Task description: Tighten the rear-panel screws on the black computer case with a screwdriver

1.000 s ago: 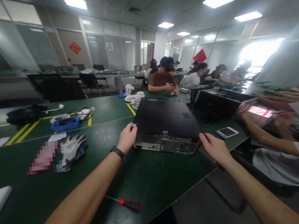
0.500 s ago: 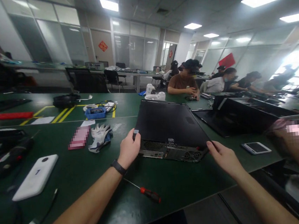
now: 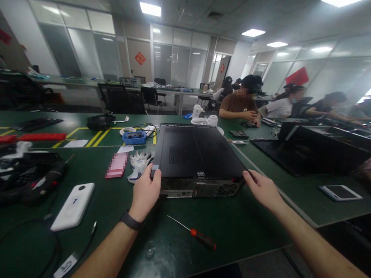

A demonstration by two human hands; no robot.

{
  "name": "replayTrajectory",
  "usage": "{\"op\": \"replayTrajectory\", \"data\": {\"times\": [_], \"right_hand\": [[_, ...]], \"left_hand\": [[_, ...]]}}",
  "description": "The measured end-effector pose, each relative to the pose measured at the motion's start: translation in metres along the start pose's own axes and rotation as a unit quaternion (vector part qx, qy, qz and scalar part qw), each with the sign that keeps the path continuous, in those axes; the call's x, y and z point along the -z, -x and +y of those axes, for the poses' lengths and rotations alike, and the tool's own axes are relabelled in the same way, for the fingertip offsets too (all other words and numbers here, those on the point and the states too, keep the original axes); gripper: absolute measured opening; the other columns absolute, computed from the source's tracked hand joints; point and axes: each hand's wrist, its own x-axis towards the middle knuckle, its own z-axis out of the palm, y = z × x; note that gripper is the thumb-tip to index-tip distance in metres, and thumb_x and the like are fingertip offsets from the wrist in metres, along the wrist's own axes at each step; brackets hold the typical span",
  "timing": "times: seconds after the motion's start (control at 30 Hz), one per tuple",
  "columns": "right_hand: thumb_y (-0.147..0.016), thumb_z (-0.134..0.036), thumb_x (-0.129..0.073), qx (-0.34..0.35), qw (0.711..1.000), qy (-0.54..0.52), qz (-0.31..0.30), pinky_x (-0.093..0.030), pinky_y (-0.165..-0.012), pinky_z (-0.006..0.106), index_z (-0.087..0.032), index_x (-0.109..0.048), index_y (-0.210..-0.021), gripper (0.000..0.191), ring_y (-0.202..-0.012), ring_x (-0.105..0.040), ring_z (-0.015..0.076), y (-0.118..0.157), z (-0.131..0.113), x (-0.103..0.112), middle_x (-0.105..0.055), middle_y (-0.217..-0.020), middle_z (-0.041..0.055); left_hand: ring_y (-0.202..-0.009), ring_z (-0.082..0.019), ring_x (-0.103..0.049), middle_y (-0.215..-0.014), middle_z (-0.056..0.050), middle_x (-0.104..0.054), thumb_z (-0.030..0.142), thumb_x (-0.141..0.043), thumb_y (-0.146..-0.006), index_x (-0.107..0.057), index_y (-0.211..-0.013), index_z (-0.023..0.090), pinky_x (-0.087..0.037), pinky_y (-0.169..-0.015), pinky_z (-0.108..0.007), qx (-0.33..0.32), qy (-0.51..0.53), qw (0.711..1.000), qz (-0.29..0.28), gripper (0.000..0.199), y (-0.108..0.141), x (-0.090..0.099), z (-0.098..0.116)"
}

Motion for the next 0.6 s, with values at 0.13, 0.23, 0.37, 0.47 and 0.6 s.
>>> {"op": "replayTrajectory", "data": {"times": [0.13,0.23,0.37,0.47,0.6], "right_hand": [[-0.094,-0.067,-0.042,-0.003,1.0,-0.007,0.0,-0.054,-0.067,0.035,-0.022,-0.074,-0.116,0.059,-0.076,-0.072,0.0264,0.002,-0.005,-0.002,-0.079,-0.087,0.0081],[-0.094,-0.068,-0.043,-0.004,1.0,-0.013,-0.002,-0.055,-0.066,0.036,-0.022,-0.074,-0.117,0.06,-0.072,-0.071,0.0262,0.004,-0.007,-0.001,-0.079,-0.085,0.0077],[-0.093,-0.069,-0.043,-0.005,1.0,-0.019,-0.007,-0.055,-0.066,0.037,-0.022,-0.072,-0.121,0.063,-0.068,-0.07,0.0252,0.006,-0.01,0.001,-0.079,-0.086,0.0066],[-0.092,-0.069,-0.043,-0.004,1.0,-0.022,-0.009,-0.054,-0.063,0.036,-0.022,-0.073,-0.12,0.063,-0.064,-0.068,0.0241,0.007,-0.01,0.001,-0.078,-0.084,0.006],[-0.092,-0.07,-0.043,0.002,1.0,-0.024,-0.01,-0.052,-0.06,0.035,-0.022,-0.072,-0.121,0.064,-0.056,-0.063,0.0218,0.008,-0.008,0.0,-0.075,-0.076,0.004]], "left_hand": [[-0.121,-0.033,-0.068,-0.133,-0.012,-0.072,0.044,-0.045,-0.1,-0.059,-0.146,0.022,-0.052,-0.104,-0.045,0.017,-0.013,1.0,-0.001,0.053,0.006,0.008,0.001],[-0.117,-0.033,-0.07,-0.13,-0.012,-0.074,0.044,-0.045,-0.1,-0.06,-0.145,0.022,-0.053,-0.1,-0.043,0.021,-0.019,1.0,0.006,0.052,0.009,0.009,0.002],[-0.113,-0.033,-0.072,-0.126,-0.012,-0.075,0.045,-0.044,-0.1,-0.06,-0.144,0.023,-0.054,-0.096,-0.042,0.015,-0.031,0.999,0.014,0.052,0.011,0.007,0.001],[-0.112,-0.033,-0.072,-0.124,-0.011,-0.076,0.046,-0.043,-0.101,-0.061,-0.144,0.024,-0.054,-0.096,-0.043,0.019,-0.034,0.999,0.015,0.052,0.012,0.006,-0.001],[-0.112,-0.032,-0.072,-0.12,-0.01,-0.078,0.046,-0.043,-0.1,-0.062,-0.143,0.025,-0.054,-0.099,-0.043,0.021,-0.021,0.999,0.026,0.051,0.013,0.005,-0.004]]}}
